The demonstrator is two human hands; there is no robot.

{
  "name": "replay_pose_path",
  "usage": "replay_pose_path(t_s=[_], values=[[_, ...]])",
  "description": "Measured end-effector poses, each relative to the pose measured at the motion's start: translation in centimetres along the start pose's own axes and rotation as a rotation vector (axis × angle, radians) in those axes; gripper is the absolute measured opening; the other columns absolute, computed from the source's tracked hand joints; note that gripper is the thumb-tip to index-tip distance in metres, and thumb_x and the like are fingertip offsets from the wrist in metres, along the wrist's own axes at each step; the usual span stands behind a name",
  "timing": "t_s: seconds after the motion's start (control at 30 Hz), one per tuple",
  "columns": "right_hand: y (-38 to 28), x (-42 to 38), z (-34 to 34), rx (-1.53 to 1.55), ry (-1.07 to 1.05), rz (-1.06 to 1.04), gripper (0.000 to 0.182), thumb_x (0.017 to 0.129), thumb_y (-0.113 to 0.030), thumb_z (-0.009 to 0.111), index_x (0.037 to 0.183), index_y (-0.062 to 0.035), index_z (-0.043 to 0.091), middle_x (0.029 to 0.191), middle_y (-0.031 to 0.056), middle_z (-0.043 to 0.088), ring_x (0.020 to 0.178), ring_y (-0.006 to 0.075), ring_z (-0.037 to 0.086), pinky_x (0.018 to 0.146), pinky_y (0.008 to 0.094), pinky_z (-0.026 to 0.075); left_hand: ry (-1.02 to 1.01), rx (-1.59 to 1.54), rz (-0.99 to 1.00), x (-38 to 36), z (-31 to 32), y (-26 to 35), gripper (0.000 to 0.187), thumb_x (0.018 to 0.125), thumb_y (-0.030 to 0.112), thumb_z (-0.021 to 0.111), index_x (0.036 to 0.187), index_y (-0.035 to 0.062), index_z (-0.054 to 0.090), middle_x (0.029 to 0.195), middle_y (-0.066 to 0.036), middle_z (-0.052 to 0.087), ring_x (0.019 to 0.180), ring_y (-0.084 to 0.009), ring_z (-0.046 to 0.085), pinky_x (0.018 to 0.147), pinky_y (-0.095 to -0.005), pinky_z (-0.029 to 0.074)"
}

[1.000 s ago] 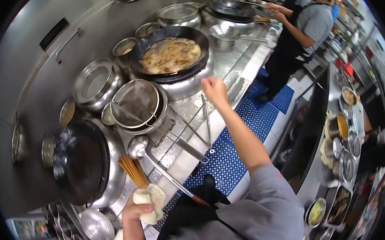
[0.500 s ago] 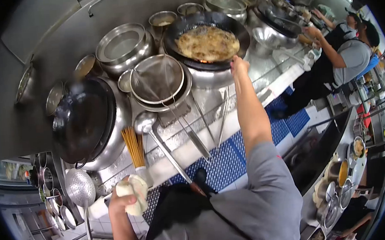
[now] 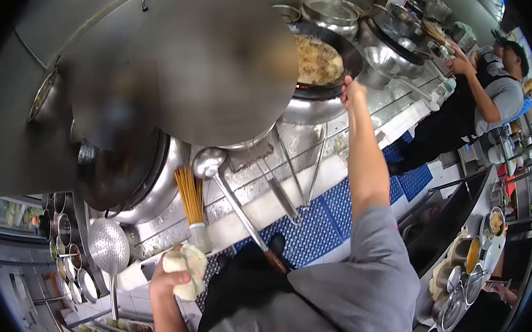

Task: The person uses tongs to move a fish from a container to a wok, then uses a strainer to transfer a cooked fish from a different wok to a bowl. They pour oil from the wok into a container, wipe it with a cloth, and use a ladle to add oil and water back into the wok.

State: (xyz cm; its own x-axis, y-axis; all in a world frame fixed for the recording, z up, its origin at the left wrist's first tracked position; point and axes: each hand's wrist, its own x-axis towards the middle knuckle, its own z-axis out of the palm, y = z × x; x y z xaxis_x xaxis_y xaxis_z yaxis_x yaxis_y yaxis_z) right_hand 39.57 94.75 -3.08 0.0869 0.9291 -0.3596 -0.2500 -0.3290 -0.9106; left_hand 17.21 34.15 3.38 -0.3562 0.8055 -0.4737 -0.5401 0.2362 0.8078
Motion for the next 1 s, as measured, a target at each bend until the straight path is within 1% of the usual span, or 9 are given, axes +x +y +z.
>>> replay_pose_path(t_s=[0.1, 0.23, 0.3, 0.43, 0.5, 0.57, 0.7, 0.9, 1.0], values=[[-0.1, 0.8, -1.1, -0.070, -0.042, 0.078, 0.035, 0.089, -0.033, 0.068, 0.068, -0.0069, 0.059, 0.053, 0.0024, 0.053, 0.039, 0.0112, 0.044, 0.034, 0.0255, 0.032, -0.016, -0.055, -0.018, -0.1, -1.4, -0.2, 0.084, 0.048, 0.012, 0.081, 0.123, -0.0072, 0.049, 0.102, -0.015, 0.064, 0.089, -0.0284, 0.065, 0.082, -0.0370, 0.053], [-2.5, -6.4, -4.2, -0.434, -0.081, -0.261, 0.054, 0.087, -0.060, 0.057, 0.077, -0.0076, 0.067, 0.061, 0.0007, 0.058, 0.048, 0.0091, 0.050, 0.045, 0.0227, 0.039, 0.039, -0.005, -0.003, -0.2, -5.3, -2.0, 0.075, 0.053, 0.011, 0.080, 0.121, -0.0044, 0.051, 0.099, -0.012, 0.065, 0.089, -0.0239, 0.064, 0.080, -0.0353, 0.052], [-3.2, -13.9, -5.0, -0.301, -0.033, -0.383, 0.042, 0.089, -0.053, 0.058, 0.084, -0.0112, 0.062, 0.070, -0.0016, 0.055, 0.063, 0.0089, 0.051, 0.057, 0.0246, 0.041, -0.088, 0.005, 0.015, -0.5, -5.8, -1.0, 0.071, 0.057, 0.015, 0.081, 0.120, -0.0032, 0.053, 0.098, -0.010, 0.065, 0.087, -0.0202, 0.064, 0.077, -0.0328, 0.052], [1.8, -31.8, -5.3, -0.267, -0.502, -0.674, 0.021, 0.094, -0.027, 0.058, 0.091, -0.0066, 0.060, 0.070, -0.0020, 0.052, 0.058, 0.0064, 0.048, 0.050, 0.0199, 0.038, -0.133, -0.021, 0.081, -1.5, -9.3, -0.7, 0.063, 0.065, 0.022, 0.080, 0.117, -0.0028, 0.054, 0.094, -0.009, 0.065, 0.083, -0.0181, 0.064, 0.073, -0.0304, 0.053], [7.6, -37.7, -4.9, -0.427, -0.524, -0.519, 0.016, 0.093, -0.019, 0.057, 0.097, -0.0051, 0.063, 0.071, -0.0019, 0.055, 0.056, 0.0059, 0.049, 0.047, 0.0175, 0.037, -0.093, -0.109, 0.064, -2.4, -13.0, -1.3, 0.063, 0.065, 0.021, 0.080, 0.118, -0.0026, 0.054, 0.096, -0.010, 0.065, 0.083, -0.0193, 0.064, 0.073, -0.0311, 0.053], [14.3, -40.8, -5.2, -0.686, -0.511, -0.304, 0.017, 0.094, -0.016, 0.056, 0.103, -0.0031, 0.063, 0.070, 0.0045, 0.059, 0.050, 0.0144, 0.052, 0.044, 0.0252, 0.041, -0.103, -0.181, 0.095, -3.4, -16.7, -1.1, 0.063, 0.065, 0.020, 0.079, 0.118, -0.0026, 0.054, 0.097, -0.011, 0.065, 0.083, -0.0204, 0.065, 0.073, -0.0317, 0.053], [23.6, -46.1, -5.8, -1.409, -0.297, -0.957, 0.024, 0.082, -0.002, 0.057, 0.105, -0.0011, 0.062, 0.094, 0.0204, 0.061, 0.082, 0.0389, 0.058, 0.076, 0.0451, 0.049, -0.011, -0.281, 0.099, -5.2, -22.6, -1.5, 0.059, 0.068, 0.021, 0.076, 0.117, -0.0028, 0.054, 0.095, -0.012, 0.064, 0.079, -0.0220, 0.065, 0.070, -0.0327, 0.054], [29.7, -45.5, -8.6, -1.678, -0.289, -0.541, 0.073, 0.079, -0.009, 0.062, 0.144, -0.0086, 0.028, 0.108, 0.0242, 0.057, 0.093, 0.0446, 0.059, 0.081, 0.0515, 0.049, 0.024, -0.440, -0.037, -5.7, -29.7, -3.5, 0.054, 0.077, 0.033, 0.070, 0.114, -0.0028, 0.054, 0.089, -0.015, 0.065, 0.075, -0.0262, 0.066, 0.065, -0.0376, 0.057], [28.7, -45.2, -8.6, -1.542, -0.398, -0.535, 0.063, 0.083, -0.011, 0.061, 0.140, -0.0059, 0.035, 0.096, 0.0250, 0.064, 0.080, 0.0424, 0.063, 0.072, 0.0501, 0.050, 0.030, -0.518, 0.049, -6.8, -31.8, -4.7, 0.066, 0.078, 0.045, 0.069, 0.122, -0.0019, 0.050, 0.100, -0.018, 0.064, 0.083, -0.0288, 0.066, 0.069, -0.0384, 0.057]])
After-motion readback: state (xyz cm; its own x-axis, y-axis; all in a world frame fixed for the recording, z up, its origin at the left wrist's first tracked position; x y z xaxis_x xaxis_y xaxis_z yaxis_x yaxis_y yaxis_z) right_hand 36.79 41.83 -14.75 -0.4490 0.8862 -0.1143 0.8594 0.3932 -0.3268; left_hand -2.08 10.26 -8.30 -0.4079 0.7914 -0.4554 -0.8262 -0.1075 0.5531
